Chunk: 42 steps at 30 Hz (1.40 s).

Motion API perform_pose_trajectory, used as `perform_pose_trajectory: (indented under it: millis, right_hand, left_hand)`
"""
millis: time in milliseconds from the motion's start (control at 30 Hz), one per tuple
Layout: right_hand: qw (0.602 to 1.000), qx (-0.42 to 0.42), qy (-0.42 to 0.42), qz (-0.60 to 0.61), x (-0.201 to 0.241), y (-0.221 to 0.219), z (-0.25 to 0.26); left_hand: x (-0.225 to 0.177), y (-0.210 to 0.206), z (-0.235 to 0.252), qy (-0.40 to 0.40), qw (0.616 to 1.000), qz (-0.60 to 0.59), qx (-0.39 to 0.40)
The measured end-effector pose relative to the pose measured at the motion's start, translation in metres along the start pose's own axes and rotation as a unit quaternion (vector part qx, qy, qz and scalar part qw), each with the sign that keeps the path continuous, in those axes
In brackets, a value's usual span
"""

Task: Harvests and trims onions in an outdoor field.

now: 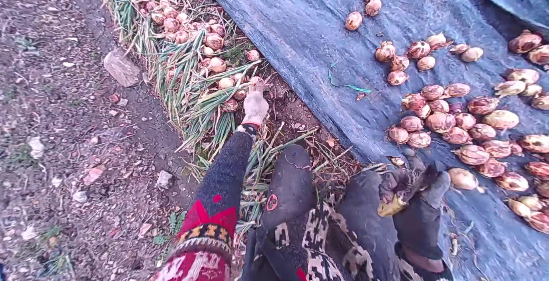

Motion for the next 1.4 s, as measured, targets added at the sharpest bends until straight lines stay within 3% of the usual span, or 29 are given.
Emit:
perform_pose_trajectory:
  millis: [67, 167, 233, 300, 433, 533, 633, 767, 867, 967, 1033, 1100, 1167, 1233, 1267, 1333, 1400]
  right_hand:
    - [0.983, 0.017, -0.079, -0.167, -0.045, 0.005, -0.013]
    - [0.914, 0.058, -0.206, -0.345, -0.097, 0.005, -0.04]
    - [0.914, 0.036, -0.289, -0.282, -0.117, -0.004, -0.065]
    - [0.922, 0.014, -0.303, -0.239, -0.136, -0.004, -0.08]
    - [0.927, 0.03, -0.266, -0.262, -0.142, -0.011, -0.071]
    - [0.919, 0.061, -0.238, -0.309, -0.146, -0.02, -0.056]
    - [0.916, 0.091, -0.213, -0.327, -0.156, -0.03, -0.047]
    - [0.94, 0.137, -0.15, -0.275, -0.157, -0.056, -0.054]
    - [0.96, 0.169, -0.103, -0.201, -0.133, -0.079, -0.075]
    - [0.973, 0.164, -0.066, -0.148, -0.109, -0.087, -0.102]
    - [0.976, 0.168, -0.03, -0.138, -0.104, -0.082, -0.116]
    - [0.971, 0.186, -0.013, -0.147, -0.096, -0.078, -0.13]
    - [0.971, 0.188, -0.017, -0.149, -0.089, -0.076, -0.139]
    - [0.971, 0.15, -0.037, -0.184, -0.088, -0.07, -0.144]
    - [0.969, 0.119, -0.058, -0.207, -0.084, -0.067, -0.146]
    - [0.965, 0.09, -0.081, -0.233, -0.075, -0.055, -0.147]
    - [0.964, 0.119, -0.059, -0.231, -0.054, -0.051, -0.151]
  left_hand:
    - [0.006, -0.007, 0.048, -0.006, 0.999, 0.025, -0.028]
    - [0.017, -0.04, 0.099, -0.03, 0.997, 0.076, 0.008]
    - [0.024, -0.061, 0.11, -0.012, 0.993, 0.111, 0.031]
    - [0.029, -0.067, 0.108, 0.05, 0.991, 0.113, 0.044]
    - [0.051, -0.066, 0.08, 0.097, 0.989, -0.093, 0.068]
    - [0.07, -0.084, 0.024, 0.067, 0.92, -0.353, 0.157]
    - [0.067, -0.081, -0.067, 0.056, 0.833, -0.485, 0.261]
    - [0.046, -0.049, -0.196, -0.006, 0.785, -0.481, 0.389]
    - [0.029, -0.024, -0.282, -0.033, 0.709, -0.479, 0.517]
    - [0.029, -0.008, -0.339, -0.015, 0.64, -0.456, 0.618]
    - [0.03, 0.007, -0.359, -0.02, 0.625, -0.45, 0.638]
    - [0.032, 0.011, -0.372, -0.051, 0.658, -0.427, 0.618]
    - [0.034, 0.01, -0.372, -0.124, 0.759, -0.373, 0.518]
    - [0.032, 0.017, -0.375, -0.199, 0.872, -0.255, 0.367]
    - [0.031, 0.018, -0.381, -0.212, 0.903, -0.208, 0.309]
    - [0.028, 0.014, -0.395, -0.189, 0.923, -0.208, 0.263]
    - [0.029, 0.01, -0.395, -0.121, 0.921, -0.27, 0.253]
Point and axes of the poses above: each hand's wrist, its own z-axis towards the middle knuckle, its own y-axis out of the back of the hand, x = y × z, the point moved 8 cm from there along z, towards the middle knuckle, and after that the axes turned 9 degrees about y, right-handed, at the moved point
